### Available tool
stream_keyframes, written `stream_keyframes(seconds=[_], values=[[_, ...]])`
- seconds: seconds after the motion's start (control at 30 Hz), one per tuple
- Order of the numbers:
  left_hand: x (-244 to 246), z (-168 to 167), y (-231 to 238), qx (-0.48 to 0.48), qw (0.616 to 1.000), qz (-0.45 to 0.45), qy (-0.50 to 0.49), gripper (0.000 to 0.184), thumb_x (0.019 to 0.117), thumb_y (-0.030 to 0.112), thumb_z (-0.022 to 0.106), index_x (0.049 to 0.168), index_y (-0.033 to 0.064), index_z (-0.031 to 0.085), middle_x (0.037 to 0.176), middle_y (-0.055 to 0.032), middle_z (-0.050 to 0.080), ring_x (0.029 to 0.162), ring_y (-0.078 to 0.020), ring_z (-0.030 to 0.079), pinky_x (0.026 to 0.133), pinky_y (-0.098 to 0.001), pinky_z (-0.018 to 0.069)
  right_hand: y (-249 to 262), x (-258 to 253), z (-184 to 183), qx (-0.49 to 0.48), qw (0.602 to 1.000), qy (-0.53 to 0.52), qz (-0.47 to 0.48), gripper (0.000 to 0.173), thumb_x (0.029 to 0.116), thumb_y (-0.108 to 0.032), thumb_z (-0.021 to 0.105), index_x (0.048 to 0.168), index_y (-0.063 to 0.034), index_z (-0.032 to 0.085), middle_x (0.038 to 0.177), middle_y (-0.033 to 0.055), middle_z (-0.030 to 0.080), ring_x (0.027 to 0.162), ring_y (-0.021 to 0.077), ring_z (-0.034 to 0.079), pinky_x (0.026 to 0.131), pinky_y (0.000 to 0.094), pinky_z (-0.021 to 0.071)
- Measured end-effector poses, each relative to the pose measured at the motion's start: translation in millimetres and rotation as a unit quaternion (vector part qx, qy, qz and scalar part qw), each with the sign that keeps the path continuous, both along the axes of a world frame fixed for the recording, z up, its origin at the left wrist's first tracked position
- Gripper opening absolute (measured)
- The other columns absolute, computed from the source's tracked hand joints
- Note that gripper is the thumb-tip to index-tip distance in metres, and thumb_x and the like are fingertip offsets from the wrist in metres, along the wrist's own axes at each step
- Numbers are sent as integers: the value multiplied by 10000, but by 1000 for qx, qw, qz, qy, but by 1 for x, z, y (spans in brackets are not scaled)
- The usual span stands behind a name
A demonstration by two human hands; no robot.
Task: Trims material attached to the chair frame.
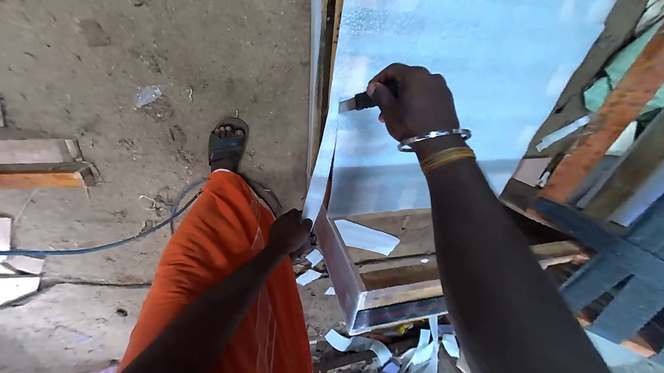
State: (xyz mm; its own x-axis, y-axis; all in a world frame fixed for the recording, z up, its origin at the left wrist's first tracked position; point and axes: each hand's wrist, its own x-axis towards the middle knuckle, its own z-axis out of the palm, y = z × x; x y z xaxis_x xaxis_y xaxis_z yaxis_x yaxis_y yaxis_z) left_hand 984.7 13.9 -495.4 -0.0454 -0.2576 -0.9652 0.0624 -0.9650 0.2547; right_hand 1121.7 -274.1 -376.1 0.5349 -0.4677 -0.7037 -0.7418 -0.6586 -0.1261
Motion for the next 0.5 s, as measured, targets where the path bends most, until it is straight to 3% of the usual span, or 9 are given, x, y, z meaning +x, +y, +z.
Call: stream_keyframes(seconds=[0.5], values=[[8,-4,-7,34,998,-44,29,494,1051,460,390,1219,96,678,1211,-149,695,1171,-318,652,950,-585,510,-15,30,3,-31,998,-49,-12,271,1063,-322,535,1180,-140,699,1007,109,733,863,284,720,799,538,559]])
